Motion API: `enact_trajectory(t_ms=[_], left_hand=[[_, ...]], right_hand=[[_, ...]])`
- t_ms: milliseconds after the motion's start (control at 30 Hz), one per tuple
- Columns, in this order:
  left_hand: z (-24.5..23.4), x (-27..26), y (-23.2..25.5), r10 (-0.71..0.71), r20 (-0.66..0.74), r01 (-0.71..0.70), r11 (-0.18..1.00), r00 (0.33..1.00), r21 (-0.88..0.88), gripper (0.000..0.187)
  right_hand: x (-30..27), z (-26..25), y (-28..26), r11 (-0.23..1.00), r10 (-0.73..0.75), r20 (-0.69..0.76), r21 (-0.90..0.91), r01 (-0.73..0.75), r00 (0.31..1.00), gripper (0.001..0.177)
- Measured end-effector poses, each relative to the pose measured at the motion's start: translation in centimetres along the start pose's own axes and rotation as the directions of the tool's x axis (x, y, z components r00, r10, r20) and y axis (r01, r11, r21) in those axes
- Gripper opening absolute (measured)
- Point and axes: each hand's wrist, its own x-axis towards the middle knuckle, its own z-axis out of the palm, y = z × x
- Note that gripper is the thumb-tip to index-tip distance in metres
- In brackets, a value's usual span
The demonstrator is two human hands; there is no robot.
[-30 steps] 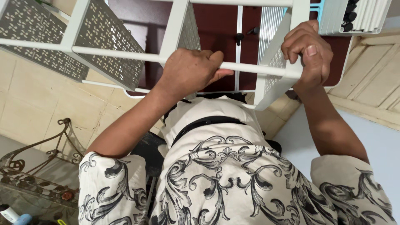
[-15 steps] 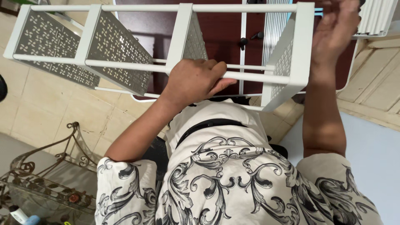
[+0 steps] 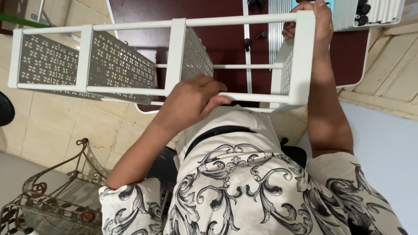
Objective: The person assembles a white metal shelving unit by hand. They attach perforated shelves to vertical supports, insert horizontal crossbars, and secure the structure. The person then places black caster wheels onto the bottom of the frame.
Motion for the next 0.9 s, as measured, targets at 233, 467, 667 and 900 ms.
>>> enact_trajectory(t_ms=[233,467,667,900], left_hand=[[-0.7,3.3,-2.8,0.098,-0.109,-0.072,0.972,0.989,0.222,0.036],[0.7,7.6,-7.8,0.174,-0.096,-0.143,0.953,0.980,0.266,0.043],[2.0,7.4,-8.8,0.171,-0.129,-0.143,0.969,0.977,0.201,0.022],[0.7,5.4,-5.2,0.213,-0.165,-0.164,0.948,0.963,0.272,0.024]], right_hand=[[-1.3,0.8,0.7,0.973,-0.106,0.066,-0.197,0.117,0.992,0.063],[-1.7,2.1,0.9,0.873,-0.259,0.139,-0.390,0.294,0.956,0.071],[-2.5,3.2,1.1,0.906,-0.303,0.169,-0.254,0.339,0.938,0.067],[-4.1,4.4,-2.4,0.970,-0.176,0.125,-0.148,0.194,0.976,0.046]])
